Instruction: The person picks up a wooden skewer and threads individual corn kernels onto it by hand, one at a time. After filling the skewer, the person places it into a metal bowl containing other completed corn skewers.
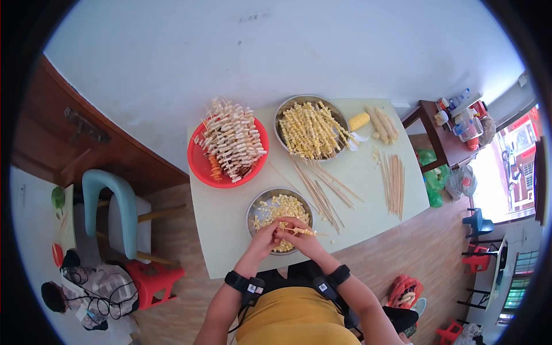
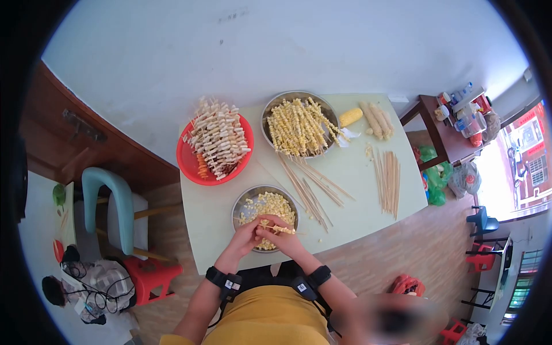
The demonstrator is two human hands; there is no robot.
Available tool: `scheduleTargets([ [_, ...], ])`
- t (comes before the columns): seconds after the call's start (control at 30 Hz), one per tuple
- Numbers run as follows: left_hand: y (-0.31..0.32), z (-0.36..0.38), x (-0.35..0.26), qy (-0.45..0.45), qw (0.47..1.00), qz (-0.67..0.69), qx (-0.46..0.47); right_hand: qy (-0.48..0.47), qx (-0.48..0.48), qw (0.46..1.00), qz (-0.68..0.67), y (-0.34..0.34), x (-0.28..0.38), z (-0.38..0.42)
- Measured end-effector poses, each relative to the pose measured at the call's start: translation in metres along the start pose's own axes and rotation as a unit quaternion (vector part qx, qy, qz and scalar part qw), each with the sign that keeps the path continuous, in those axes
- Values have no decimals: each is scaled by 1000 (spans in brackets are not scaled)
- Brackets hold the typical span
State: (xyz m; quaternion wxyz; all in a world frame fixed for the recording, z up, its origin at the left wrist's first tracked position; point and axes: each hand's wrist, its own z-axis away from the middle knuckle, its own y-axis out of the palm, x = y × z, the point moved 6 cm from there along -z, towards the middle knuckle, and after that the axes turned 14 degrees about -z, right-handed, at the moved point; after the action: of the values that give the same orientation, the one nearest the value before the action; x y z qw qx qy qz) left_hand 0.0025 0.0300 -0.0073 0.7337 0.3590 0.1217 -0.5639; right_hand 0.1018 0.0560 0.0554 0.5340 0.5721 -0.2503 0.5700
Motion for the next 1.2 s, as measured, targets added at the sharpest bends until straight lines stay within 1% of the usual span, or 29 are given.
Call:
scheduleTargets([
  [0.03, -2, -2, 3, -2, 1000, 1, -2, 3, 1, 1000, -1, -2, -6, -3],
  [0.1, 0, -6, 7, 3, 998, 42, 40, 31, -54, 997, -35, -13, -18, -12],
  [0.13, -2, -6, 8, 5, 998, 45, 38, 32, -51, 998, -34, -14, -18, -15],
  [0.17, -13, -5, 8, 4, 999, -32, -39, 45, -93, 991, -87, -21, -19, -16],
  [0.2, -23, -3, 8, 2, 987, -109, -115, 57, -136, 979, -140, -26, -19, -18],
  [0.23, -31, -4, 14, 2, 988, -107, -116, 48, -161, 978, -119, -31, -14, -19],
  [0.27, -47, -5, 8, 112, 955, -220, -166, 49, -162, 978, -118, -33, -11, -21],
  [0.3, -51, 6, -7, 218, 895, -326, -213, 48, -170, 980, -97, -37, -7, -22],
  [0.33, -57, 8, -9, 217, 896, -324, -214, 47, -176, 980, -75, -38, -5, -22],
  [0.37, -63, 7, -7, 184, 921, -289, -184, 48, -174, 981, -74, -36, -5, -21],
  [0.4, -64, 8, -7, 152, 943, -253, -154, 32, -190, 980, -45, -35, -3, -19],
  [0.43, -67, 7, -7, 153, 943, -251, -155, 16, -206, 978, -14, -35, -1, -17],
  [0.5, -68, -1, 0, 124, 970, -180, -108, 3, -202, 979, -7, -29, -4, -13],
  [0.57, -67, -8, 2, 120, 973, -169, -104, -16, -199, 980, -17, -24, -5, -12],
  [0.63, -62, -11, -1, 116, 975, -158, -100, -13, -195, 980, -39, -24, -6, -14],
  [0.7, -57, -12, -9, 120, 966, -203, -102, -12, -191, 980, -60, -26, -7, -14],
  [0.73, -53, -12, -13, 120, 966, -203, -102, -3, -172, 983, -64, -26, -9, -16],
  [0.77, -51, -11, -16, 104, 962, -230, -106, 6, -151, 986, -67, -26, -10, -16],
  [0.8, -50, -11, -17, 88, 956, -257, -112, 6, -150, 986, -67, -28, -9, -16],
  [0.83, -50, -12, -17, 89, 956, -256, -113, 20, -127, 991, -39, -28, -10, -16],
  [0.87, -48, -13, -17, 99, 939, -313, -104, 34, -105, 994, -12, -26, -10, -16],
  [0.9, -45, -13, -17, 109, 918, -369, -94, 34, -104, 994, -11, -25, -8, -13],
  [0.93, -45, -11, -14, 109, 918, -369, -94, 25, -90, 996, 4, -21, -3, -10],
  [1.0, -42, -2, -20, 159, 861, -466, -127, 15, -75, 997, 21, -17, 6, -4],
  [1.1, -39, 4, -21, 162, 877, -438, -114, 38, -70, 995, 58, -17, 4, 6],
  [1.2, -38, 6, -19, 181, 890, -400, -122, 19, -49, 994, 91, -18, -2, 9],
])
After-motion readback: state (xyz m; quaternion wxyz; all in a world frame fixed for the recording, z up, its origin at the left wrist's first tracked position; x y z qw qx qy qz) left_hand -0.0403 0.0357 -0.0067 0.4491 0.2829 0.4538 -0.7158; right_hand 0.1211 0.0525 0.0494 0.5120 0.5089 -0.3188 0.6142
